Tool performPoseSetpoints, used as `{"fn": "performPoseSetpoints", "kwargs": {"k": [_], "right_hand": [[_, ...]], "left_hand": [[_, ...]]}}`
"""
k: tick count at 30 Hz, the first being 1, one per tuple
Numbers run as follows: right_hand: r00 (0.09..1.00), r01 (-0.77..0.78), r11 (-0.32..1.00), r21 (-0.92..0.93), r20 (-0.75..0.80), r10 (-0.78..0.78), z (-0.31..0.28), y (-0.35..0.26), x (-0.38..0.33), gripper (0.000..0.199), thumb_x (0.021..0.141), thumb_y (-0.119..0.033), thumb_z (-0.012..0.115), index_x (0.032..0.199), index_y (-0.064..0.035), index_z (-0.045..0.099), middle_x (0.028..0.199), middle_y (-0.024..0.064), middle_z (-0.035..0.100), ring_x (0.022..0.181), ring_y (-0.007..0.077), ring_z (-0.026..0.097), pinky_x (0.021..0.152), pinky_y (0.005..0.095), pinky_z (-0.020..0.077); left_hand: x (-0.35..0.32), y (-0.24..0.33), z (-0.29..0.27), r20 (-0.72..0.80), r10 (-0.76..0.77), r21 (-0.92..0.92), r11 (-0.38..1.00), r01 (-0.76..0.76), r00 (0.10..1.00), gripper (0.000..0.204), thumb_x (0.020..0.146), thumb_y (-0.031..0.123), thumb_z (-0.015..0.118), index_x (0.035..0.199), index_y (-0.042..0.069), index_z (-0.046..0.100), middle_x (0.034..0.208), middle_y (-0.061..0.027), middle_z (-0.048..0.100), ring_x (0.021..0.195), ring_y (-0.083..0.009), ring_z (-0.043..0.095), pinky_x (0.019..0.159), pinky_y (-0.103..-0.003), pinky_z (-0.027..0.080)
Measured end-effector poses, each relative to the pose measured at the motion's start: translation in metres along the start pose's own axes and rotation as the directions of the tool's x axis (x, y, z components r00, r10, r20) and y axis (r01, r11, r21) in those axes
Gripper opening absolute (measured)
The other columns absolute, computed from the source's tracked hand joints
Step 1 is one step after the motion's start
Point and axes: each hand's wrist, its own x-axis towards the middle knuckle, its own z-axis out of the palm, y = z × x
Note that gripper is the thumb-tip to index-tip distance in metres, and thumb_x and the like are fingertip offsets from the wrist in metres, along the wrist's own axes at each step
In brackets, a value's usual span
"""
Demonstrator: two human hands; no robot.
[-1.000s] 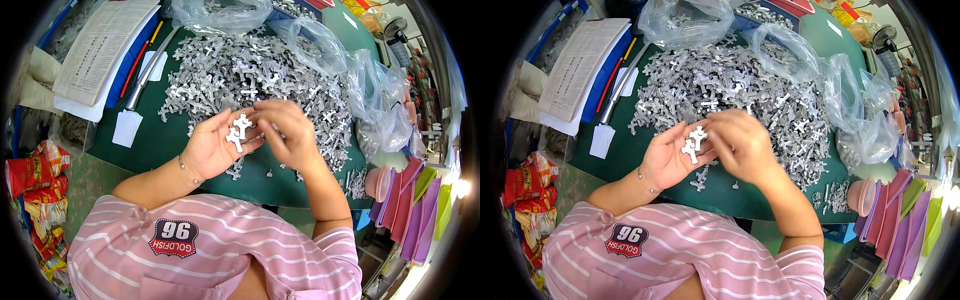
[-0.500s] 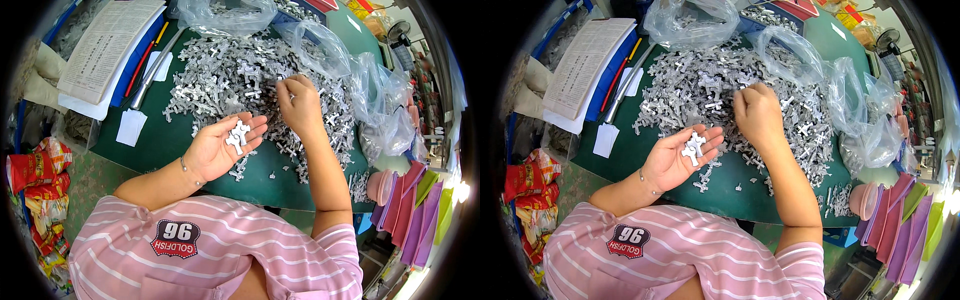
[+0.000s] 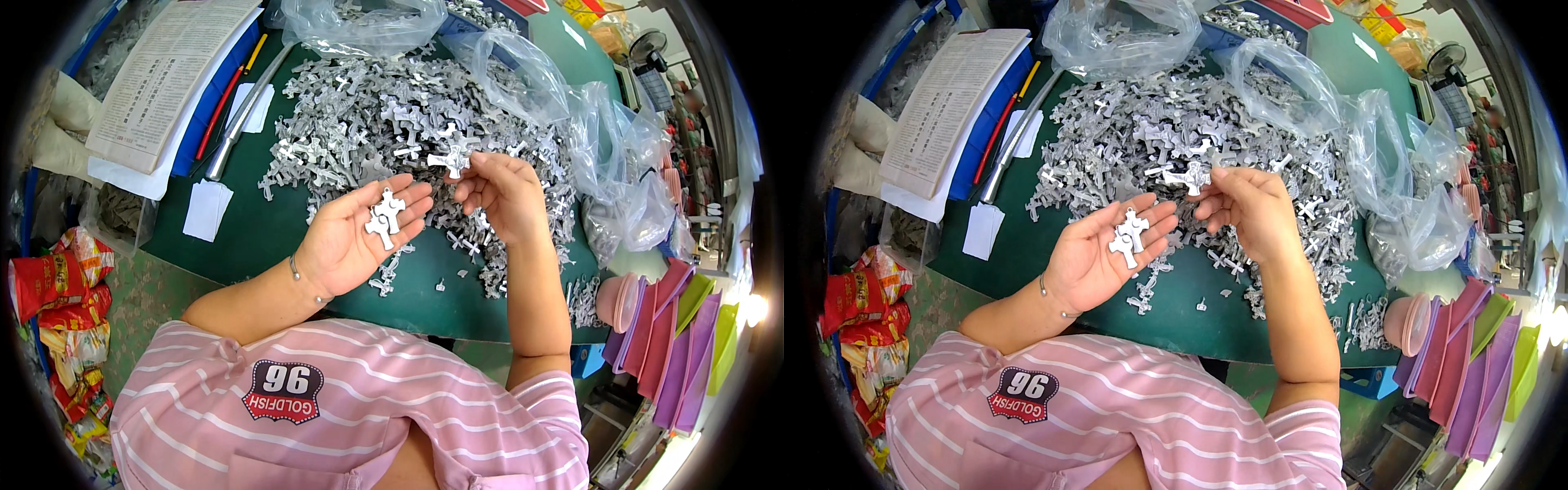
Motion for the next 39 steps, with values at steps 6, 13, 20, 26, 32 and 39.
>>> {"fn": "performPoseSetpoints", "kwargs": {"k": [6,13,20,26,32,39], "right_hand": [[0.813,0.575,0.537,-0.617,0.356,-0.462,0.018,0.006,-0.022,0.017,0.088,-0.011,0.056,0.09,0.0032,0.065,0.088,0.0129,0.063,0.078,0.0225,0.062,0.067,0.0299,0.0491],[0.735,0.611,0.343,-0.714,0.35,-0.581,0.019,0.01,-0.031,0.016,0.077,-0.001,0.065,0.093,0.002,0.064,0.087,0.0122,0.062,0.075,0.0228,0.061,0.064,0.0301,0.0494],[0.786,0.554,0.521,-0.65,0.203,-0.584,0.036,0.043,-0.034,0.021,0.07,0.001,0.071,0.086,-0.0002,0.058,0.081,0.0101,0.058,0.068,0.0204,0.059,0.059,0.027,0.048],[0.586,0.781,0.317,-0.537,0.457,-0.669,0.058,0.035,-0.04,0.025,0.072,-0.003,0.071,0.094,0.0008,0.06,0.081,0.0125,0.058,0.065,0.0262,0.059,0.056,0.0315,0.0488],[0.74,0.548,0.313,-0.775,0.275,-0.613,0.055,0.052,-0.033,0.03,0.077,0.0,0.064,0.105,-0.0004,0.054,0.088,0.015,0.054,0.066,0.0307,0.056,0.057,0.0355,0.0477],[0.721,0.591,0.459,-0.663,0.18,-0.669,0.057,0.042,-0.035,0.019,0.071,0.004,0.068,0.087,0.0007,0.059,0.08,0.0093,0.057,0.066,0.0176,0.06,0.055,0.0265,0.0483]], "left_hand": [[0.002,-0.001,-0.002,0.057,0.014,-0.074,0.997,-0.009,0.998,0.042,0.097,0.024,0.032,0.128,-0.003,0.039,0.132,-0.0201,0.043,0.122,-0.0317,0.044,0.104,-0.045,0.035],[-0.001,0.0,0.0,0.094,0.016,-0.089,0.996,-0.007,0.995,0.045,0.098,0.027,0.031,0.132,-0.002,0.035,0.135,-0.0194,0.04,0.124,-0.0307,0.041,0.103,-0.045,0.035],[0.0,-0.002,-0.003,0.111,0.009,-0.135,0.991,0.006,0.994,0.046,0.097,0.029,0.031,0.133,0.0,0.036,0.138,-0.0182,0.037,0.121,-0.0295,0.044,0.102,-0.044,0.034],[0.002,-0.003,-0.002,0.095,-0.007,-0.142,0.99,0.021,0.995,0.058,0.095,0.044,0.031,0.134,0.001,0.036,0.141,-0.0172,0.034,0.127,-0.0298,0.037,0.105,-0.043,0.03],[0.001,-0.004,0.0,0.156,0.02,-0.197,0.98,0.012,0.988,0.059,0.094,0.046,0.032,0.135,0.003,0.035,0.142,-0.0138,0.034,0.127,-0.0271,0.037,0.106,-0.041,0.029],[0.0,-0.003,-0.003,0.163,0.01,-0.183,0.983,0.02,0.987,0.064,0.093,0.05,0.033,0.137,0.004,0.033,0.145,-0.0134,0.029,0.129,-0.0289,0.034,0.108,-0.045,0.024]]}}
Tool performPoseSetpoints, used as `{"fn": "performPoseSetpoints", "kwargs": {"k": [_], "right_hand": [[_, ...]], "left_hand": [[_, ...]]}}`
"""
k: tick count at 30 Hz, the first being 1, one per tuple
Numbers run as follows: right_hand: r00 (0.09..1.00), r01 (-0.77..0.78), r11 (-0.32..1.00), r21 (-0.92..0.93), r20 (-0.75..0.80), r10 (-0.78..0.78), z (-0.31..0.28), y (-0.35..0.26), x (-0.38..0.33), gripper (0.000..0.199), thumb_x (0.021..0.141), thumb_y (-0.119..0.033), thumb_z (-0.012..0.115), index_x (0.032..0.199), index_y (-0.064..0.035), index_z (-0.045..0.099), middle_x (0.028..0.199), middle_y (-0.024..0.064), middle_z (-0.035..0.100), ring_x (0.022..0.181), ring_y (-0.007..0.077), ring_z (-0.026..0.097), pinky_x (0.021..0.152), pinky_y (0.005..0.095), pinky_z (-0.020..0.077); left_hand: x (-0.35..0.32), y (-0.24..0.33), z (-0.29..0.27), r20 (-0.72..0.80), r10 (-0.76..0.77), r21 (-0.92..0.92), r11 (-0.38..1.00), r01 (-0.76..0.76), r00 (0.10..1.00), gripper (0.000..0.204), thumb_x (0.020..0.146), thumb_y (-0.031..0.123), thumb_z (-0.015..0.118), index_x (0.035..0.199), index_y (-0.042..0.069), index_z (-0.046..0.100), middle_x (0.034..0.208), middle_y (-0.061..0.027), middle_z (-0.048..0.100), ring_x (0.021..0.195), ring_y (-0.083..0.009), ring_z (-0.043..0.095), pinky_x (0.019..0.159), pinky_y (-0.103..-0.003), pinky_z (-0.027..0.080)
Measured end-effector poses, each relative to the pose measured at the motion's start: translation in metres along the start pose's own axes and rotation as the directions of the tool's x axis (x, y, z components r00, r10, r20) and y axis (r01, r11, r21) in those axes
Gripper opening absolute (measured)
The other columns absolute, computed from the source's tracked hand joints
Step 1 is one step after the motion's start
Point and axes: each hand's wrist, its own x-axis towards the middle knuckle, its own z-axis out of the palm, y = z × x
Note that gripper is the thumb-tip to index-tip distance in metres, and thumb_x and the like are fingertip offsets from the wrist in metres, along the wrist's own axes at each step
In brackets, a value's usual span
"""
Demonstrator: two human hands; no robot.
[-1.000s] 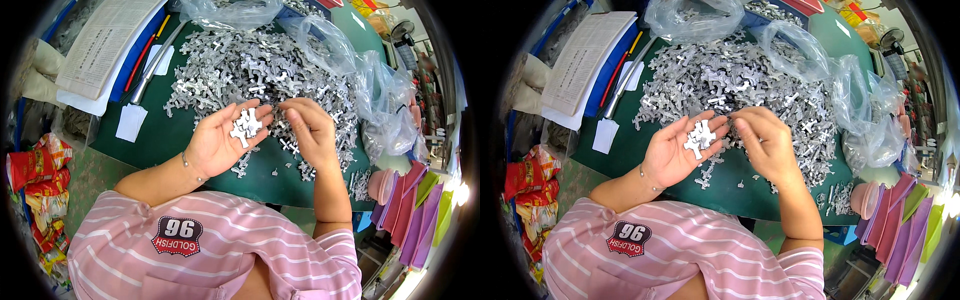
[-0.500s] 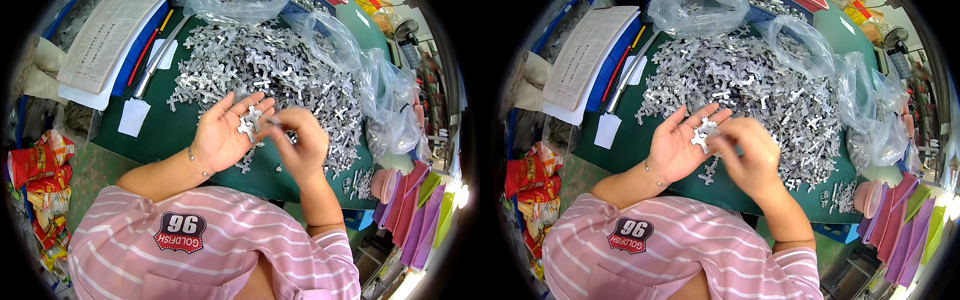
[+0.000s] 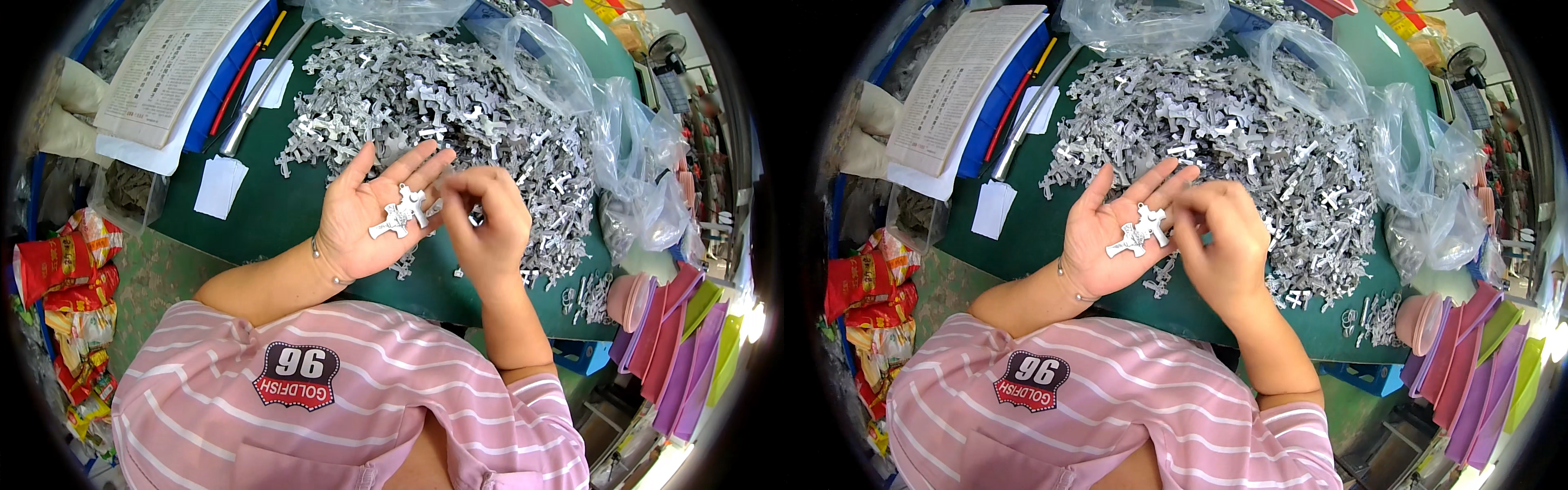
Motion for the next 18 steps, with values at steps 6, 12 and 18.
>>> {"fn": "performPoseSetpoints", "kwargs": {"k": [6,12,18], "right_hand": [[0.988,-0.098,0.995,-0.034,0.113,0.102,0.01,-0.009,-0.016,0.035,0.071,-0.006,0.073,0.1,-0.0001,0.054,0.086,0.0107,0.052,0.067,0.0209,0.054,0.056,0.0312,0.0476],[0.996,-0.011,0.997,0.073,0.09,0.005,0.017,-0.006,-0.02,0.021,0.071,0.005,0.066,0.087,-0.0026,0.054,0.085,0.0118,0.053,0.071,0.027,0.056,0.062,0.0343,0.0473],[0.966,0.256,0.946,-0.198,0.027,-0.255,-0.005,0.026,0.019,0.019,0.069,0.007,0.059,0.087,-0.0006,0.061,0.084,0.014,0.059,0.082,0.0323,0.056,0.073,0.038,0.0467]], "left_hand": [[0.002,-0.001,-0.004,0.007,0.047,0.029,0.998,-0.048,0.999,0.059,0.094,0.045,0.034,0.137,0.004,0.033,0.145,-0.0134,0.029,0.134,-0.0281,0.025,0.11,-0.044,0.019],[0.003,-0.003,-0.013,-0.03,0.053,0.015,0.999,-0.052,0.998,0.05,0.095,0.037,0.035,0.133,0.005,0.04,0.144,-0.013,0.031,0.134,-0.0291,0.026,0.111,-0.043,0.019],[0.002,-0.005,-0.017,-0.077,-0.028,-0.058,0.998,0.023,0.997,0.045,0.094,0.033,0.037,0.126,0.003,0.048,0.137,-0.0157,0.042,0.129,-0.028,0.036,0.107,-0.044,0.027]]}}
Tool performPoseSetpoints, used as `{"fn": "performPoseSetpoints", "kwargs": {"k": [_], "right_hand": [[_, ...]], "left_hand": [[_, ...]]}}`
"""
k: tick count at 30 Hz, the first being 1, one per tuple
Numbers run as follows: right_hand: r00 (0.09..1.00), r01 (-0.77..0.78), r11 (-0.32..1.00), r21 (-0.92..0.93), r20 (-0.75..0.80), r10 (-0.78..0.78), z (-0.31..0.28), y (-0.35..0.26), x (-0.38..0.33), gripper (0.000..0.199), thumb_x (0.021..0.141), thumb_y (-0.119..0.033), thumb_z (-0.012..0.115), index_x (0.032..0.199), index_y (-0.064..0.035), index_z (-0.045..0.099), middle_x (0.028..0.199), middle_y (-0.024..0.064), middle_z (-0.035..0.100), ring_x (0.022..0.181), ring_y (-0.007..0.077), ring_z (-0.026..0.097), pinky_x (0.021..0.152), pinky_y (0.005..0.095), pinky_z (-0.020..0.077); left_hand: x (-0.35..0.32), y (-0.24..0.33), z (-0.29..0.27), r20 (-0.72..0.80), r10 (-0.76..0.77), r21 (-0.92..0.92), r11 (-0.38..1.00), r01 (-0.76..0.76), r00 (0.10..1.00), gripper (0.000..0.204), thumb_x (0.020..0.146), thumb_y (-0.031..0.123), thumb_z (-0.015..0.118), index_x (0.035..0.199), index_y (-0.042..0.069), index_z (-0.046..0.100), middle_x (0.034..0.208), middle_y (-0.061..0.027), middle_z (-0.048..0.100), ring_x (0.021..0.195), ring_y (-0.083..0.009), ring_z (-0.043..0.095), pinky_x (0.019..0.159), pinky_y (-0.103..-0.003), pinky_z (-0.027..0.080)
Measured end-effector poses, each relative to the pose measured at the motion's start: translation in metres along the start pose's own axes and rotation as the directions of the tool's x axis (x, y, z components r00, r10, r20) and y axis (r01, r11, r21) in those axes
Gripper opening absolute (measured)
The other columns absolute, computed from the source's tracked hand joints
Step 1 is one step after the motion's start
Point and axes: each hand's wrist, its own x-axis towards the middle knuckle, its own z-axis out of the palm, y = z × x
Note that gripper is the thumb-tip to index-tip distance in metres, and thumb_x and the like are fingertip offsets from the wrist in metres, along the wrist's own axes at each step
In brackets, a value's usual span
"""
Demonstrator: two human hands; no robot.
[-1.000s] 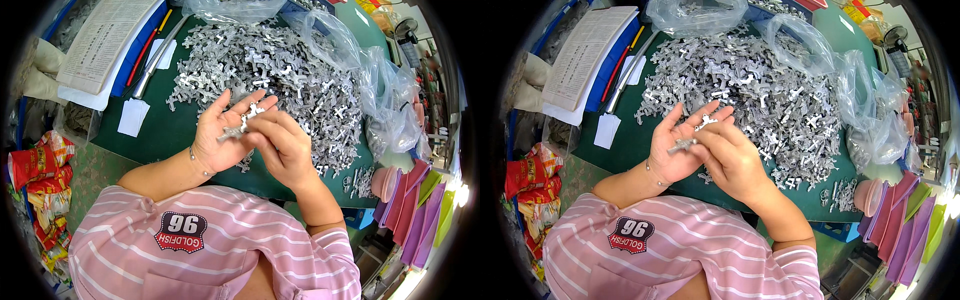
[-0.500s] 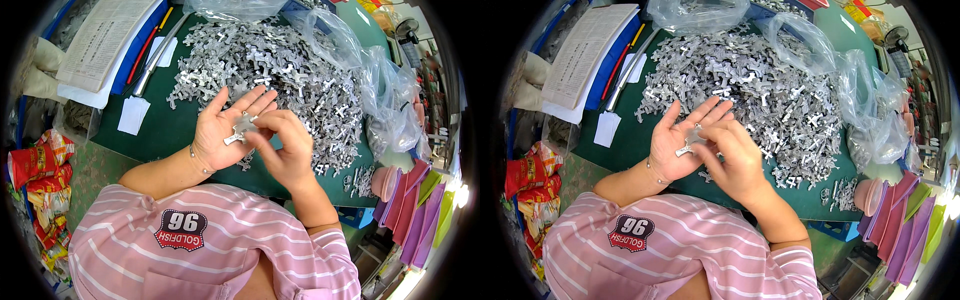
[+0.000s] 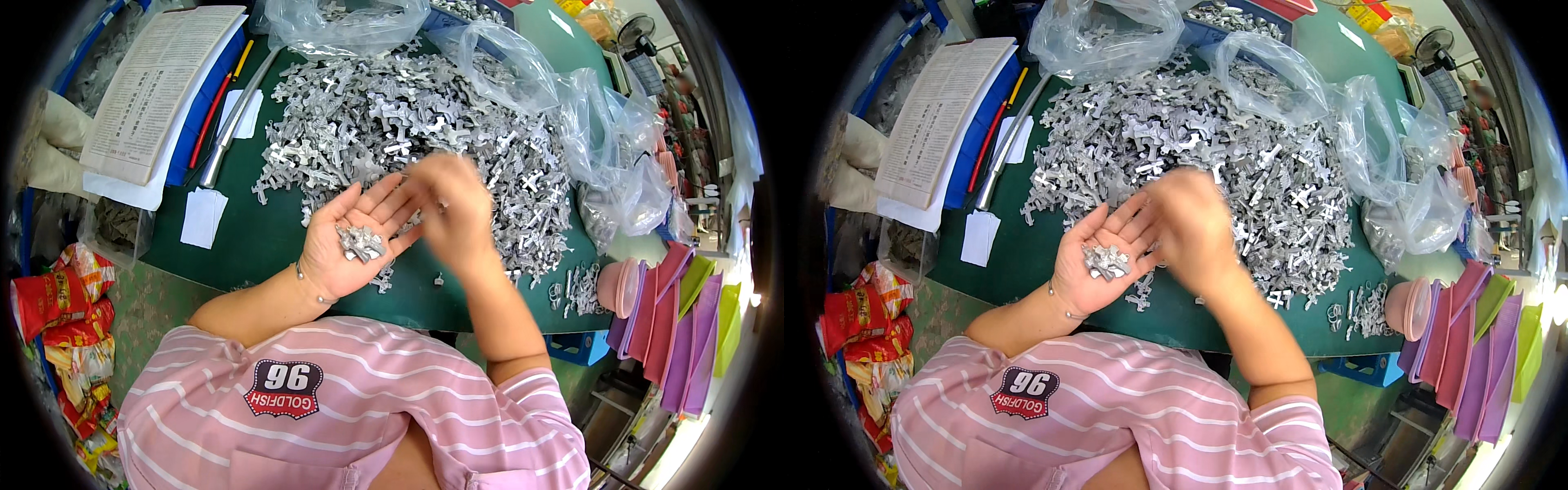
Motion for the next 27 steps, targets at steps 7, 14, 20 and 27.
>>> {"fn": "performPoseSetpoints", "kwargs": {"k": [7,14,20,27], "right_hand": [[0.973,-0.12,0.966,-0.228,0.168,0.161,-0.03,0.049,0.024,0.023,0.071,0.002,0.065,0.094,-0.0019,0.064,0.095,0.0119,0.06,0.087,0.0319,0.055,0.079,0.0385,0.0444],[0.919,-0.255,0.945,-0.207,0.253,0.303,-0.042,0.05,0.027,0.024,0.073,0.002,0.065,0.097,-0.0026,0.064,0.089,0.0115,0.057,0.083,0.0296,0.056,0.075,0.0358,0.0458],[0.678,-0.719,0.634,0.286,0.085,0.73,-0.041,0.042,0.024,0.017,0.084,-0.006,0.061,0.097,0.0037,0.063,0.075,0.0077,0.064,0.064,0.0146,0.061,0.055,0.0275,0.0487],[0.694,-0.618,0.512,0.596,0.11,0.711,-0.046,0.017,0.005,0.018,0.086,-0.005,0.058,0.097,0.0081,0.062,0.079,0.0092,0.065,0.066,0.0131,0.063,0.058,0.0239,0.0529]], "left_hand": [[-0.003,0.0,0.006,-0.021,-0.003,0.021,1.0,0.003,1.0,0.043,0.095,0.031,0.034,0.124,0.003,0.051,0.136,-0.0168,0.042,0.128,-0.0282,0.037,0.105,-0.044,0.031],[-0.004,0.0,0.006,-0.024,-0.019,0.036,0.999,0.02,1.0,0.043,0.096,0.031,0.034,0.124,0.002,0.051,0.135,-0.0174,0.043,0.127,-0.0288,0.039,0.105,-0.043,0.032],[-0.002,0.0,0.007,-0.039,-0.015,0.049,0.999,0.016,0.999,0.044,0.096,0.031,0.034,0.124,0.0,0.05,0.135,-0.0184,0.043,0.126,-0.0301,0.041,0.104,-0.042,0.034],[0.001,-0.003,0.009,-0.055,-0.033,0.051,0.998,0.036,0.998,0.045,0.096,0.029,0.034,0.127,-0.002,0.044,0.137,-0.0197,0.04,0.126,-0.0309,0.04,0.104,-0.043,0.034]]}}
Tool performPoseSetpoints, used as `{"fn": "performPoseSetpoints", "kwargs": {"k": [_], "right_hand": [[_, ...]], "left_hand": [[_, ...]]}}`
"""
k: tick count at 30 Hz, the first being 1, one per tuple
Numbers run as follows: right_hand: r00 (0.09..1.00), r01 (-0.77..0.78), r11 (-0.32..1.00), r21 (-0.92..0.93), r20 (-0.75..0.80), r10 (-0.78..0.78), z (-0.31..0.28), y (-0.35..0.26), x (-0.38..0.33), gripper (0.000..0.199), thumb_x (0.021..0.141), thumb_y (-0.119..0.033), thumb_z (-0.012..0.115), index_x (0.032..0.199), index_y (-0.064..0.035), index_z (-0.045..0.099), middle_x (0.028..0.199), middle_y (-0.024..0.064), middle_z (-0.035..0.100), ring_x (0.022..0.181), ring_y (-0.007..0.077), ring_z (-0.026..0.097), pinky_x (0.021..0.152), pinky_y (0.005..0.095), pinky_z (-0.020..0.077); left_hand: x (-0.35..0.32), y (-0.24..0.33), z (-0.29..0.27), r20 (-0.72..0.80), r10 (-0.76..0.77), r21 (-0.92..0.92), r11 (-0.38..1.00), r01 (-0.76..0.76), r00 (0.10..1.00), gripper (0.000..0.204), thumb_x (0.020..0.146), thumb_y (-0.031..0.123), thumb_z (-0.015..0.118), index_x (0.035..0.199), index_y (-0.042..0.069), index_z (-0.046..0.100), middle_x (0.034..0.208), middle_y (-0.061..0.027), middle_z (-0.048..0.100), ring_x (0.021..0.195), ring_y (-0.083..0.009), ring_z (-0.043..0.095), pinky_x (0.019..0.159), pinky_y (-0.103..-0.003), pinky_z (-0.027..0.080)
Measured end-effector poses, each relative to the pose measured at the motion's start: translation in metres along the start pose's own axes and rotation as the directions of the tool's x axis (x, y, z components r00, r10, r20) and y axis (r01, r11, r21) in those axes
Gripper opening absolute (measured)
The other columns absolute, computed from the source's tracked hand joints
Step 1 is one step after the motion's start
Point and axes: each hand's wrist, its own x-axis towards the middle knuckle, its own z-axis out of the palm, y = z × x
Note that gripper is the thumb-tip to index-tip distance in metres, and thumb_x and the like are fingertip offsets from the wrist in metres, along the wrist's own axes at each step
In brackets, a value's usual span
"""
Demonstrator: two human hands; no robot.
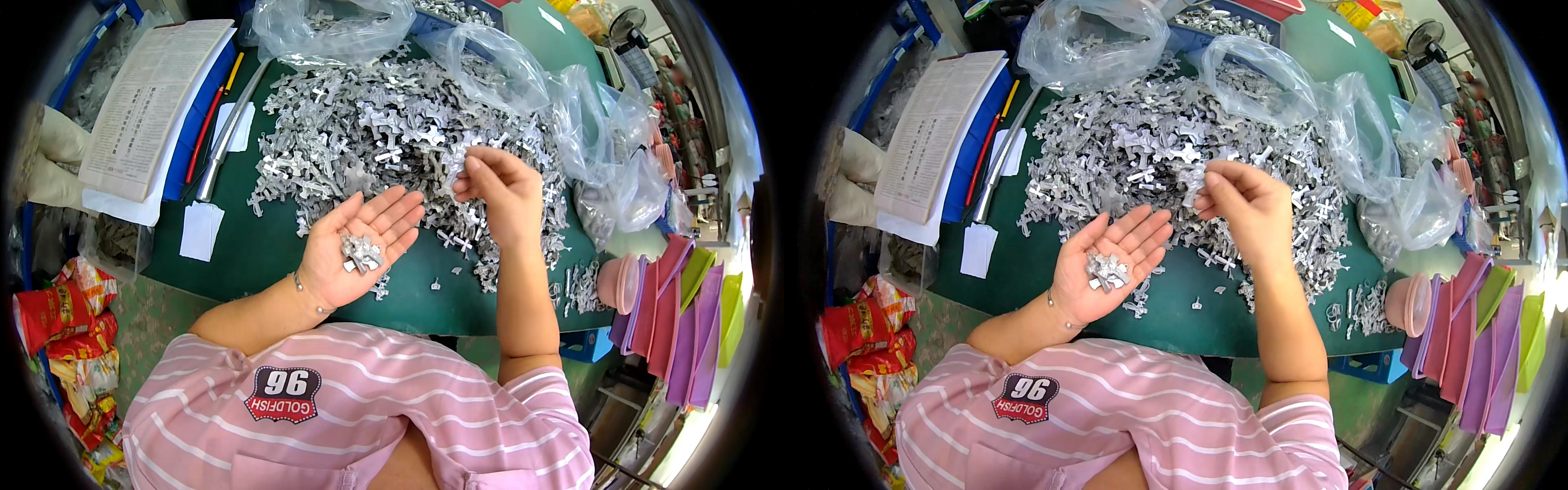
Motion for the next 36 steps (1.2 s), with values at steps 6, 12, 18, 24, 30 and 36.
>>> {"fn": "performPoseSetpoints", "kwargs": {"k": [6,12,18,24,30,36], "right_hand": [[0.849,0.527,0.666,-0.529,0.281,-0.448,0.001,0.01,-0.025,0.011,0.077,0.003,0.062,0.087,0.0011,0.064,0.083,0.0145,0.063,0.072,0.0246,0.063,0.062,0.0294,0.0501],[0.955,0.295,0.706,-0.644,0.176,-0.239,-0.009,0.028,-0.018,0.021,0.073,-0.001,0.068,0.094,0.0014,0.062,0.09,0.0131,0.06,0.074,0.0242,0.061,0.063,0.0317,0.0492],[0.97,0.207,0.761,-0.615,0.025,-0.243,-0.026,0.059,-0.007,0.021,0.077,0.0,0.066,0.098,0.0018,0.063,0.083,0.01,0.064,0.07,0.0202,0.063,0.061,0.0292,0.0499],[0.992,-0.119,0.993,0.009,0.043,0.119,-0.023,0.039,-0.021,0.02,0.082,0.0,0.062,0.102,0.0041,0.062,0.084,0.008,0.066,0.072,0.0123,0.063,0.056,0.0237,0.051],[0.803,0.574,0.542,-0.614,0.292,-0.52,-0.006,0.03,-0.006,0.021,0.072,0.007,0.06,0.091,-0.0024,0.065,0.088,0.0107,0.062,0.082,0.029,0.059,0.069,0.0328,0.0481],[0.716,0.521,0.204,-0.829,0.294,-0.633,-0.016,0.033,0.043,0.018,0.069,0.0,0.065,0.085,-0.0071,0.066,0.089,0.0052,0.059,0.083,0.0287,0.054,0.072,0.0377,0.0441]], "left_hand": [[-0.001,0.0,-0.003,-0.01,-0.021,-0.001,1.0,0.021,1.0,0.044,0.095,0.027,0.037,0.128,-0.003,0.042,0.137,-0.0197,0.038,0.127,-0.0327,0.038,0.104,-0.044,0.035],[-0.001,-0.001,-0.003,-0.027,-0.037,0.008,0.999,0.037,0.999,0.043,0.096,0.025,0.037,0.128,-0.003,0.041,0.137,-0.0202,0.038,0.126,-0.0328,0.039,0.104,-0.043,0.037],[-0.001,-0.003,0.001,-0.026,-0.041,0.02,0.999,0.041,0.999,0.043,0.096,0.025,0.036,0.128,-0.004,0.041,0.137,-0.0206,0.038,0.126,-0.0328,0.039,0.103,-0.043,0.038],[0.0,-0.005,-0.003,-0.078,-0.051,0.025,0.998,0.053,0.996,0.044,0.096,0.026,0.036,0.127,-0.004,0.042,0.136,-0.0196,0.039,0.126,-0.033,0.039,0.103,-0.044,0.037],[0.001,-0.008,-0.004,-0.093,-0.11,0.093,0.989,0.119,0.99,0.041,0.096,0.027,0.037,0.125,0.0,0.046,0.134,-0.0166,0.043,0.126,-0.032,0.039,0.104,-0.045,0.034],[-0.004,-0.006,-0.001,-0.065,-0.12,0.1,0.987,0.127,0.991,0.04,0.096,0.027,0.037,0.123,0.002,0.05,0.134,-0.0164,0.044,0.126,-0.0318,0.039,0.103,-0.046,0.035]]}}
